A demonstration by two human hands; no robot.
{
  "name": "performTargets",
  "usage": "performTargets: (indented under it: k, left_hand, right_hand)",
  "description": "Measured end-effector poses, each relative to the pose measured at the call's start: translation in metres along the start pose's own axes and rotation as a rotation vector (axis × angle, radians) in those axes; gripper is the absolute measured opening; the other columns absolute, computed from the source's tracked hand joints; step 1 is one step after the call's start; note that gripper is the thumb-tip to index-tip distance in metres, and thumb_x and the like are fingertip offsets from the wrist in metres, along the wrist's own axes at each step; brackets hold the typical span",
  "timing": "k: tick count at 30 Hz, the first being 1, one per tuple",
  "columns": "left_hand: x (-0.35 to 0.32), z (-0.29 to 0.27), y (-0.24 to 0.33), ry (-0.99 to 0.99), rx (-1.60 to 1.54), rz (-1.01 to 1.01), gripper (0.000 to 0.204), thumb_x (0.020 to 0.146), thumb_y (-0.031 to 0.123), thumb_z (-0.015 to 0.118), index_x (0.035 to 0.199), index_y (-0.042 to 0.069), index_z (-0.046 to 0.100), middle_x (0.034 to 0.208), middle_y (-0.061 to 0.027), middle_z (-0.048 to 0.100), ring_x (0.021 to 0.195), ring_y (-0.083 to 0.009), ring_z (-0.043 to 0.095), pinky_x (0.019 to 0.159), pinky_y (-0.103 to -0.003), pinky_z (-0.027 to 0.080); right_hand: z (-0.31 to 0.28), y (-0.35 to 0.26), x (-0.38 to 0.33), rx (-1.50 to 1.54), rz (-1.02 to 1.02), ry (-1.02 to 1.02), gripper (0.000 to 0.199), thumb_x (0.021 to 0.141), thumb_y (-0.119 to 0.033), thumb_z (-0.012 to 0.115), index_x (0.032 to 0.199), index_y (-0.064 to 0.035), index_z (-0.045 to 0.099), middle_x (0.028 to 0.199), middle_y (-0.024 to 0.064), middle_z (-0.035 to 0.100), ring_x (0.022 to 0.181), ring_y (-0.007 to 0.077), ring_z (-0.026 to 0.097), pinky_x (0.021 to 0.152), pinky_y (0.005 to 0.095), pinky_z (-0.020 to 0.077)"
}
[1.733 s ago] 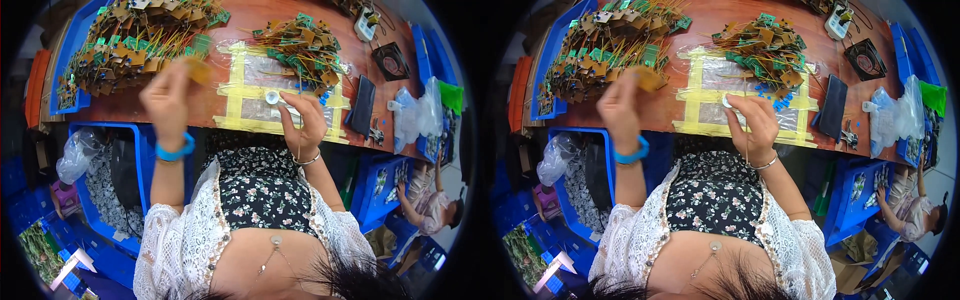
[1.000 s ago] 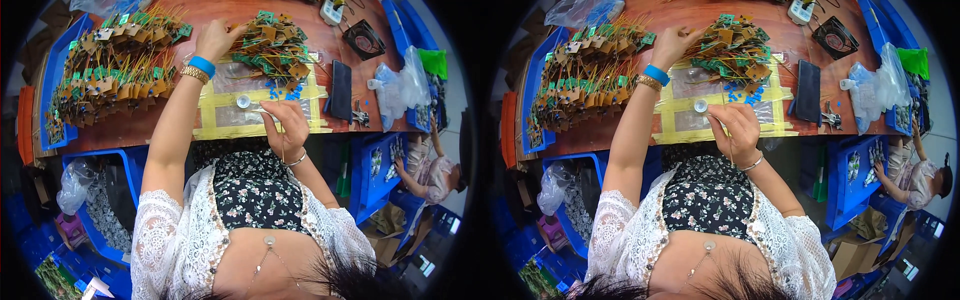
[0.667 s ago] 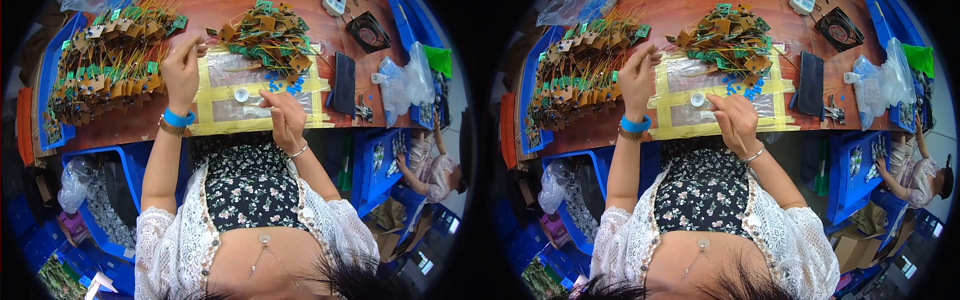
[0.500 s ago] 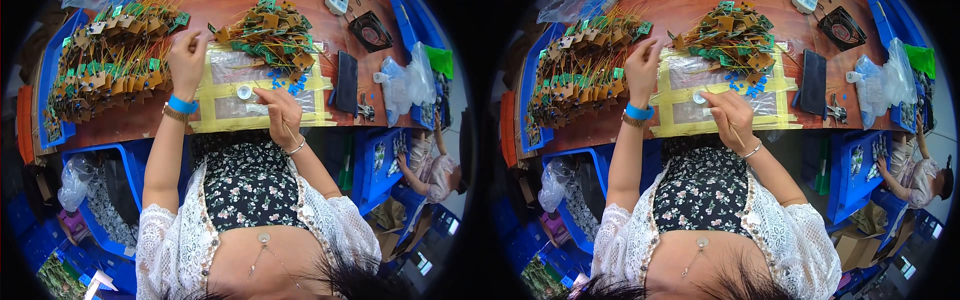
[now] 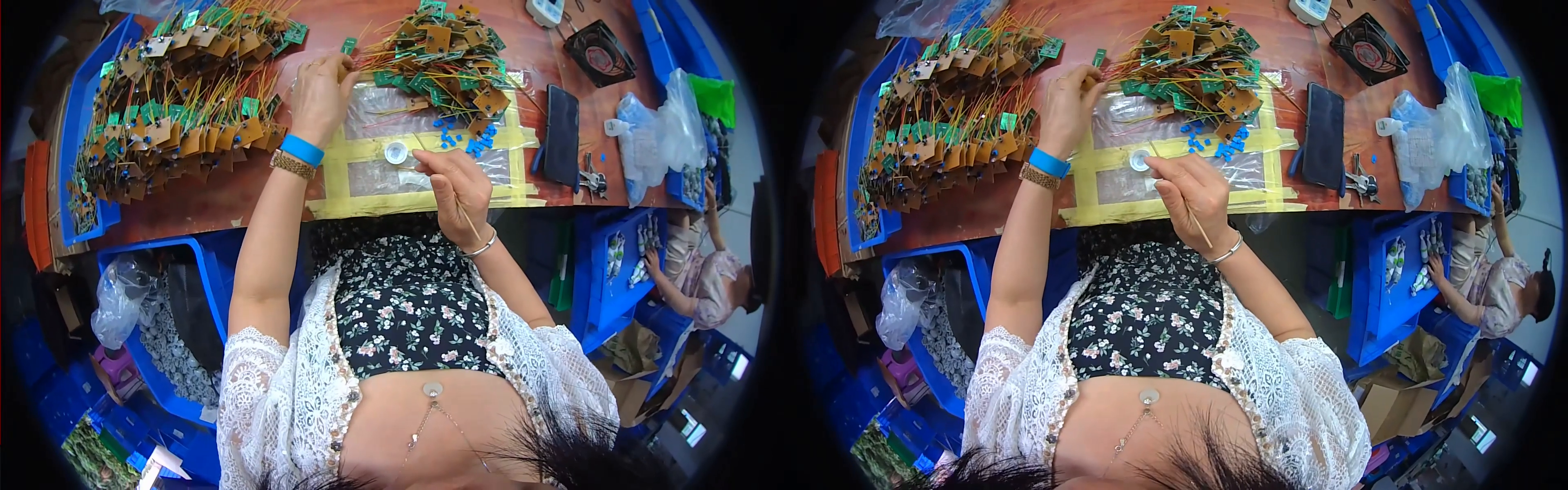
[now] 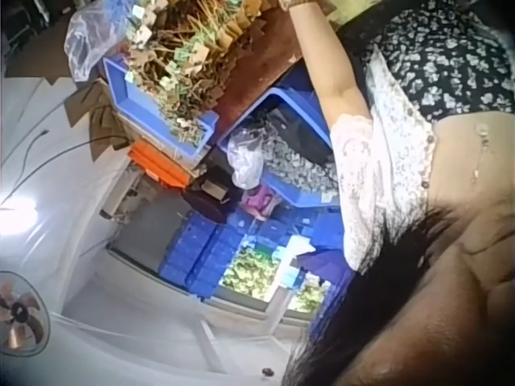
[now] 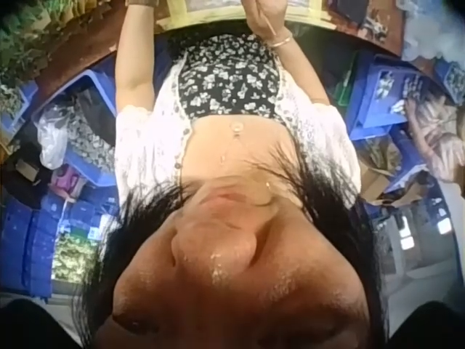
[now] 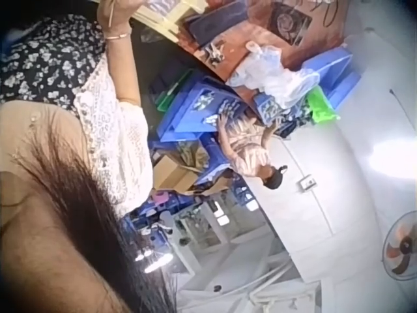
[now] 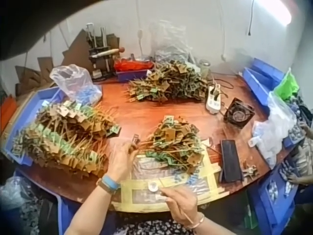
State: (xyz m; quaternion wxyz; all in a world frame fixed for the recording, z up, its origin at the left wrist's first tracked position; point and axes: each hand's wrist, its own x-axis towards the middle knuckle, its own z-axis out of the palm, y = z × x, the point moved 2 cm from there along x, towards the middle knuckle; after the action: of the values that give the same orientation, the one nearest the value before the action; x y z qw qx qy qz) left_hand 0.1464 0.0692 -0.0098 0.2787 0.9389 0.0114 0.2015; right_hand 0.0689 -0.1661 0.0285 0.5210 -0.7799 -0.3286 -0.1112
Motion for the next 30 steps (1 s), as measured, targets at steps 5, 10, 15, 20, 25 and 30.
performTargets:
  k: [5,10,15,20,25,30]
  left_hand:
    - [-0.008,-0.006,-0.004,0.197,-0.097,-0.049,0.018,0.078,0.006,0.072,0.095,0.004,0.067,0.088,-0.0103,0.068,0.078,-0.0246,0.064,0.071,-0.035,0.050]
    - [-0.023,-0.029,0.003,0.371,-0.486,-0.157,0.024,0.082,-0.002,0.068,0.106,0.000,0.067,0.092,-0.0073,0.070,0.080,-0.0139,0.067,0.070,-0.027,0.054]
    - [-0.057,-0.050,0.018,0.424,-0.648,-0.213,0.021,0.088,-0.001,0.065,0.109,-0.003,0.066,0.096,-0.0078,0.070,0.081,-0.0110,0.066,0.070,-0.025,0.055]
    - [-0.091,-0.057,0.027,0.386,-0.601,-0.266,0.025,0.089,-0.002,0.064,0.113,-0.002,0.068,0.091,-0.0070,0.068,0.078,-0.0095,0.062,0.068,-0.023,0.051]
    - [-0.105,-0.050,0.033,0.339,-0.486,-0.250,0.024,0.090,0.000,0.063,0.114,-0.001,0.068,0.085,-0.0077,0.067,0.072,-0.0085,0.057,0.063,-0.024,0.046]
    - [-0.107,-0.050,0.038,0.334,-0.368,-0.211,0.023,0.091,0.000,0.062,0.113,-0.001,0.069,0.087,-0.0080,0.068,0.072,-0.0083,0.059,0.061,-0.024,0.048]
  right_hand:
    - [0.004,-0.003,0.001,0.002,-0.038,-0.004,0.038,0.101,-0.030,0.048,0.107,0.0019,0.068,0.082,0.0110,0.066,0.072,0.0221,0.062,0.066,0.0311,0.0462]
    - [-0.002,0.005,-0.007,0.031,-0.011,-0.022,0.038,0.102,-0.029,0.046,0.106,0.0015,0.068,0.081,0.0103,0.066,0.073,0.0209,0.061,0.067,0.0304,0.0469]
    - [0.000,0.017,-0.012,0.121,0.135,-0.050,0.040,0.103,-0.027,0.042,0.100,0.0022,0.069,0.081,0.0092,0.066,0.072,0.0177,0.061,0.066,0.0282,0.0481]
    - [0.009,0.025,-0.014,0.125,0.203,-0.094,0.036,0.103,-0.024,0.044,0.094,0.0029,0.067,0.081,0.0091,0.067,0.066,0.0138,0.060,0.060,0.0250,0.0484]
    - [0.015,0.026,-0.014,0.109,0.203,-0.118,0.035,0.103,-0.022,0.044,0.095,0.0027,0.067,0.081,0.0081,0.068,0.063,0.0131,0.059,0.058,0.0247,0.0477]
    - [0.015,0.027,-0.012,0.090,0.221,-0.135,0.035,0.103,-0.021,0.044,0.095,0.0032,0.068,0.081,0.0083,0.068,0.063,0.0129,0.058,0.058,0.0249,0.0462]
